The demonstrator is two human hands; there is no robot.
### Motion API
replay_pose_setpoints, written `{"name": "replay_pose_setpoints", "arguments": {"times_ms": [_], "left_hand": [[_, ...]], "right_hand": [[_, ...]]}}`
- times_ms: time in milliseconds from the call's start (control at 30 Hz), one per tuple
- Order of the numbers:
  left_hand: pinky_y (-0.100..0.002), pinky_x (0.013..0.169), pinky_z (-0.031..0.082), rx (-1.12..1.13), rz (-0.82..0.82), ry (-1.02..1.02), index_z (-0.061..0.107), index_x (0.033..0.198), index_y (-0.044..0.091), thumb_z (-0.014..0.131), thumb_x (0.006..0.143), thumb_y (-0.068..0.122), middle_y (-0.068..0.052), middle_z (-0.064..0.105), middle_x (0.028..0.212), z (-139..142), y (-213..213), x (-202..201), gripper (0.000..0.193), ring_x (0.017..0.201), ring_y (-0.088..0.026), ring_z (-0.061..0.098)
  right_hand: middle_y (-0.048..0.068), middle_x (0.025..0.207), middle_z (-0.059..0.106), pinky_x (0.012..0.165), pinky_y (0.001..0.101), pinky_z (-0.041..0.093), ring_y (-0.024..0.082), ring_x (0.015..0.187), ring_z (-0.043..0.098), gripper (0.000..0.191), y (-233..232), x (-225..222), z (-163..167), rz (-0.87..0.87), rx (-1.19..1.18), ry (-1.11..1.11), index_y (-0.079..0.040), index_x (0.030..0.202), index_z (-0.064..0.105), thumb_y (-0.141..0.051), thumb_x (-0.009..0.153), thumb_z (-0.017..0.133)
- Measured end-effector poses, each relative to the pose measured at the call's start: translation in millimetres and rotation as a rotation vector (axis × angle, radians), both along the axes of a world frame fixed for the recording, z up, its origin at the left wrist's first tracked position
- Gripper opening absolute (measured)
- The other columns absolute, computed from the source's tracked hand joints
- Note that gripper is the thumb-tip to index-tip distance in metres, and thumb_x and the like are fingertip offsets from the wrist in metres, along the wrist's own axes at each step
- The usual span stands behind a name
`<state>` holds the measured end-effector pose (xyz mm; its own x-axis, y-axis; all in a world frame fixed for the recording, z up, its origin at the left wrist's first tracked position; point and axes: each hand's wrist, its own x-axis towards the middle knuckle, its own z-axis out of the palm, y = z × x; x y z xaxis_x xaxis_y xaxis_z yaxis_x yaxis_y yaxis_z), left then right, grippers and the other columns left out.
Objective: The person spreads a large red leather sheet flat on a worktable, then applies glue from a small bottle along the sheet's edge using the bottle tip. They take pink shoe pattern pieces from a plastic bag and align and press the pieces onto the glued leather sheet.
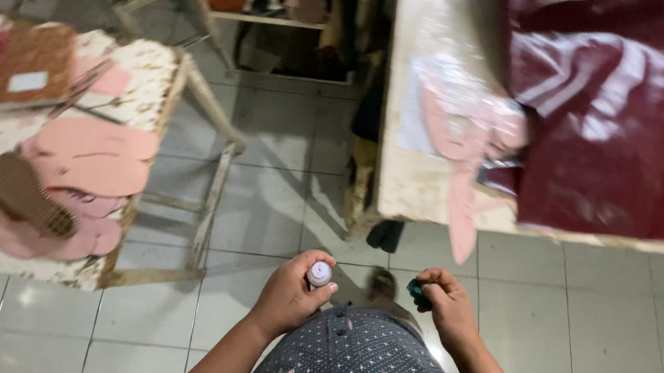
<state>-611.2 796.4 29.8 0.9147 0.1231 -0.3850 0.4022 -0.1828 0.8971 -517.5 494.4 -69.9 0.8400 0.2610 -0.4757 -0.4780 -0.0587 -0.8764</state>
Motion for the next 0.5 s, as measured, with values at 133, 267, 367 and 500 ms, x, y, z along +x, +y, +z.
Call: {"name": "replay_pose_setpoints", "arguments": {"times_ms": [133,267,367,500], "left_hand": [[-0.032,0.079,0.056,0.124,-0.119,-0.083,0.068,0.112,0.013,0.079,0.078,0.02,-0.005,0.073,0.095,7,-47,22,0.037,0.086,-0.017,0.07],[-0.032,0.082,0.055,0.108,-0.266,-0.127,0.067,0.113,0.012,0.079,0.078,0.021,-0.007,0.074,0.096,8,-111,53,0.038,0.088,-0.017,0.071],[-0.032,0.08,0.057,0.125,-0.324,-0.074,0.068,0.113,0.011,0.08,0.077,0.024,-0.006,0.074,0.097,8,-171,76,0.04,0.085,-0.017,0.071],[-0.03,0.083,0.055,-0.011,-0.416,-0.229,0.068,0.119,0.008,0.081,0.078,0.022,-0.004,0.075,0.105,8,-250,110,0.044,0.092,-0.015,0.07]], "right_hand": [[0.006,0.088,0.069,0.071,0.031,0.054,0.017,0.076,0.065,0.019,-53,-9,9,-0.153,0.078,0.039,0.0,0.105,0.069,-0.008,0.092,0.057],[0.007,0.094,0.068,0.073,0.0327,0.055,0.015,0.081,0.066,0.022,-117,-13,28,-0.257,0.063,-0.077,-0.001,0.112,0.063,-0.006,0.091,0.065],[0.013,0.097,0.069,0.073,0.0347,0.057,0.019,0.081,0.068,0.026,-178,-13,41,-0.265,0.003,-0.152,0.001,0.116,0.06,-0.006,0.092,0.068],[0.015,0.101,0.076,0.069,0.0355,0.059,0.022,0.08,0.072,0.027,-257,-4,53,-0.348,-0.041,-0.046,-0.006,0.118,0.058,-0.011,0.092,0.062]]}}
